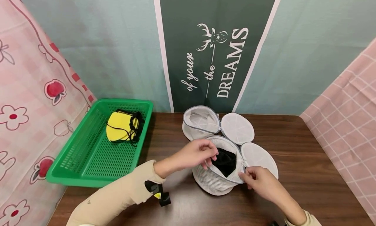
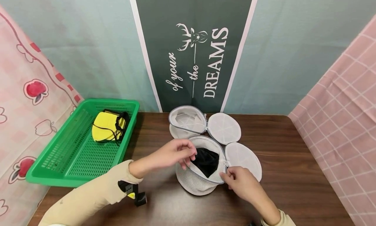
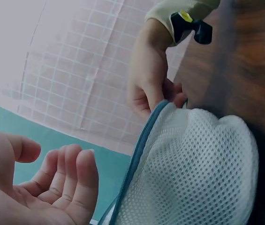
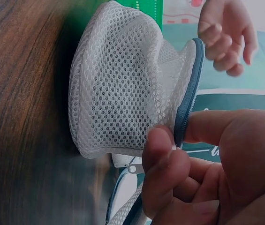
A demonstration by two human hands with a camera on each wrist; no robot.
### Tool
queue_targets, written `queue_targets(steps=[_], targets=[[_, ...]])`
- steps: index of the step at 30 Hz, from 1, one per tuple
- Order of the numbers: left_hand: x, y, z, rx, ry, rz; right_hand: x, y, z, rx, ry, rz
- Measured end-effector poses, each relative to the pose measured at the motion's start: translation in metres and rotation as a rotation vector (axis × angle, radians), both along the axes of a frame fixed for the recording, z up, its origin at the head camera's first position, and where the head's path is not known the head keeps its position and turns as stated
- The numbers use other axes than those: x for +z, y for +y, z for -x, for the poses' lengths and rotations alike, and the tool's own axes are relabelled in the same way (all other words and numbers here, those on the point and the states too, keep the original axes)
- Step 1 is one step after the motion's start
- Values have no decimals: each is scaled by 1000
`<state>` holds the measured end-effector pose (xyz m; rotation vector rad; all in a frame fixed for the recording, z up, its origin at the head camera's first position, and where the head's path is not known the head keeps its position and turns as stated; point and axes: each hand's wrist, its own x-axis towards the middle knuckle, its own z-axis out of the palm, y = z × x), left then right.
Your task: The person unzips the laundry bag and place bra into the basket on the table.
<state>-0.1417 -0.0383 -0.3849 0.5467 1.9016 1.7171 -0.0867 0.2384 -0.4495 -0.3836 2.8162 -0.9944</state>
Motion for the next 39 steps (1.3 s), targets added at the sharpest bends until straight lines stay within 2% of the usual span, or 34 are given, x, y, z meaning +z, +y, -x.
queue_targets(steps=[5, 9, 15, 18, 21, 24, 27, 31, 39], targets=[[2, 11, 15, -29, 93, 125, 2, 0, 0, -2, 27, -2], [2, 18, 28, -69, 201, 269, 3, 0, -1, -3, 35, -7], [13, 29, 47, -187, 435, 481, 4, 0, -1, 0, 46, -14], [18, 36, 52, -256, 497, 578, 5, 0, -1, -2, 54, -22], [17, 42, 55, -338, 532, 659, 5, 1, -2, -2, 57, -28], [9, 48, 55, -409, 578, 714, 5, 0, -2, -3, 53, -32], [-1, 55, 54, -459, 643, 792, 6, 0, -2, 0, 43, -37], [-8, 62, 51, -523, 686, 901, 8, 0, -2, 4, 25, -41], [-3, 71, 52, -615, 704, 975, 10, -1, -1, 13, 17, -42]])
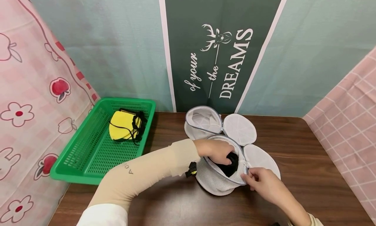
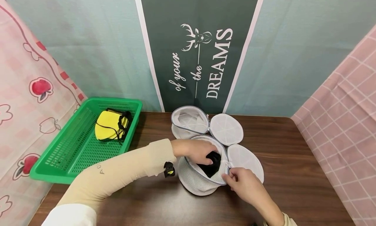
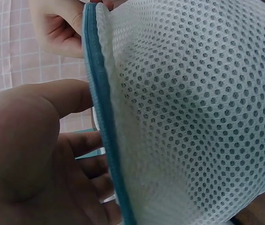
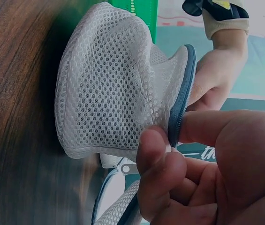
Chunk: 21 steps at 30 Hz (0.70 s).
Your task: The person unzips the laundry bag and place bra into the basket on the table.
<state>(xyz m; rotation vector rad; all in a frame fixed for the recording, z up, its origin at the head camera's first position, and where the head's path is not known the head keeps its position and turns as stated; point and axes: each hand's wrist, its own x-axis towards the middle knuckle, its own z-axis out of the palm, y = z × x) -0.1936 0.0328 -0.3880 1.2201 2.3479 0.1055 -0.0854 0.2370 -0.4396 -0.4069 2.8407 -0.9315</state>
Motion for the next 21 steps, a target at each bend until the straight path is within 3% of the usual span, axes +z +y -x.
queue_targets(steps=[6, 14, 21], targets=[[0, 6, 0, -45, 8, 52, 1, 2, -1, 3, 2, 6], [-6, 9, 6, -49, 21, 79, 0, 2, -1, -3, 23, 3], [-6, 9, 12, -23, -41, 93, -1, 3, 0, -7, 9, 0]])
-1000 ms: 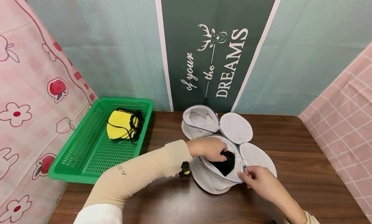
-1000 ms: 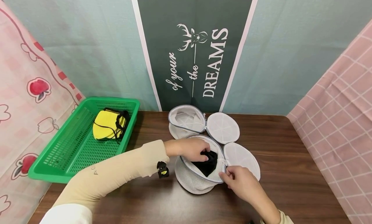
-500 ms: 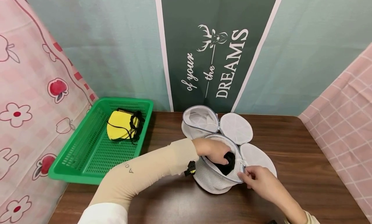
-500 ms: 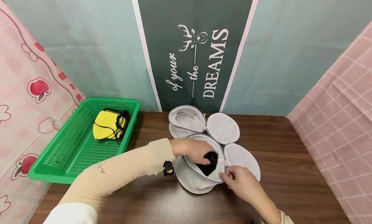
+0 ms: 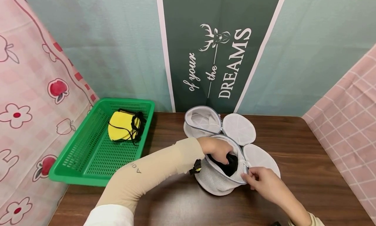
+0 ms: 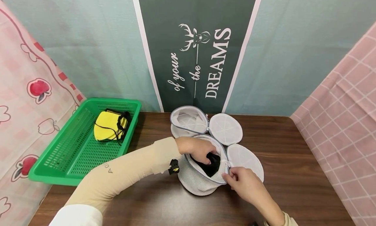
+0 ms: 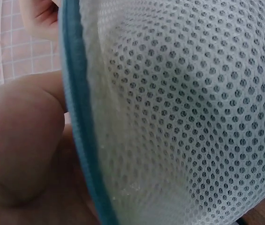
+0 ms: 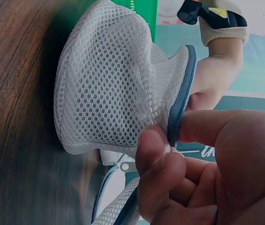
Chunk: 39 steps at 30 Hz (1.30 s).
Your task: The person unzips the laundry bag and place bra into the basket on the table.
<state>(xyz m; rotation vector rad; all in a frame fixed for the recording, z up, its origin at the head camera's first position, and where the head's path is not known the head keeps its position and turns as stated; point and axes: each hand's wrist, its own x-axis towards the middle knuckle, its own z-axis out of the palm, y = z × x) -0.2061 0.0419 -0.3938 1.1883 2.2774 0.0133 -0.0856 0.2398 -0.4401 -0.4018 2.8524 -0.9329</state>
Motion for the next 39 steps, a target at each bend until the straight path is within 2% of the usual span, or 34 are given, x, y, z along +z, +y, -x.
queue_targets(steps=[4, 6, 11, 13, 15, 18, 22, 25, 31, 33, 39], targets=[[0, 0, 0, 21, -20, -10, -1, 0, 0, -1, 19, -7], [1, 1, 0, 0, -8, 5, -1, 0, 0, 1, 24, -8], [6, 4, 2, -104, 23, 84, 1, 0, 1, 1, 15, -10], [7, 5, 3, -125, 29, 101, 1, 0, 1, 0, 16, -13], [7, 5, 3, -120, 40, 105, 1, 0, 1, 0, 18, -14], [6, 6, 1, -113, 94, 101, 0, 0, 0, 2, 18, -13], [2, 9, -3, -133, 224, 114, 0, 0, 1, 1, 10, -13], [0, 12, -5, -125, 283, 110, 1, 0, 1, -1, 1, -20], [-4, 17, -6, -102, 313, 105, 1, 2, 1, 0, -6, -23], [-4, 18, -5, -95, 305, 104, 1, 2, 0, 2, -4, -24], [-4, 19, -4, -171, 321, 118, 0, 2, 0, 5, -11, -28]])
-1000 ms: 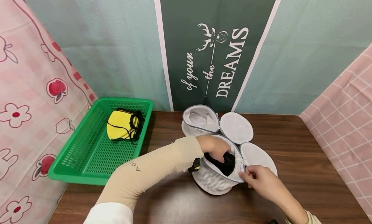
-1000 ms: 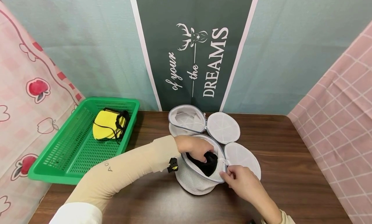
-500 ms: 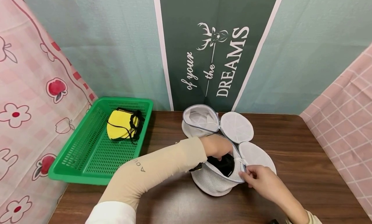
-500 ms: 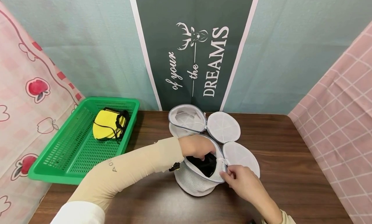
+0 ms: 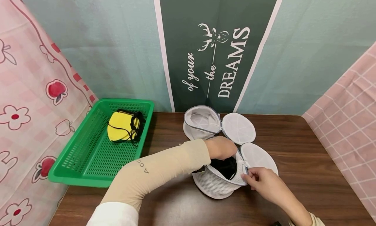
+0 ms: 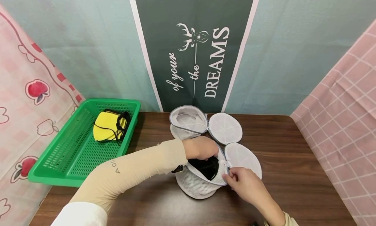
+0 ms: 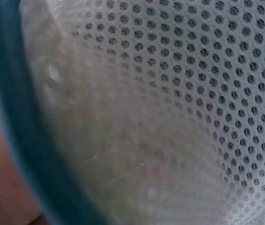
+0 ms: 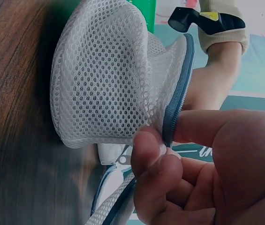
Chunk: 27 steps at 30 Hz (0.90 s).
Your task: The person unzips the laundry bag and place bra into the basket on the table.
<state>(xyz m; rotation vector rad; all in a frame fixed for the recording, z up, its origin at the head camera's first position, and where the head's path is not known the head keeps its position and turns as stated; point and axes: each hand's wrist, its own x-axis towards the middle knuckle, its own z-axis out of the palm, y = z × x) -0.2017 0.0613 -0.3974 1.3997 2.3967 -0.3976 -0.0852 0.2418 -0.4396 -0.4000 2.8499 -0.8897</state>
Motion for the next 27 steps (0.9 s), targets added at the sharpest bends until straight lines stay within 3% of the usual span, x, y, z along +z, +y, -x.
queue_targets(steps=[3, 12, 18, 27], targets=[[1, -1, 1, -11, -7, 3, 0, 0, 0, -1, -7, -3], [12, -8, 12, -34, -116, -48, -1, 3, 0, -8, -13, -17], [16, -14, 19, -10, -158, -90, -1, 3, -1, -10, 1, -21], [23, -21, 20, -2, -105, -133, -1, 4, -2, -13, 4, -32]])
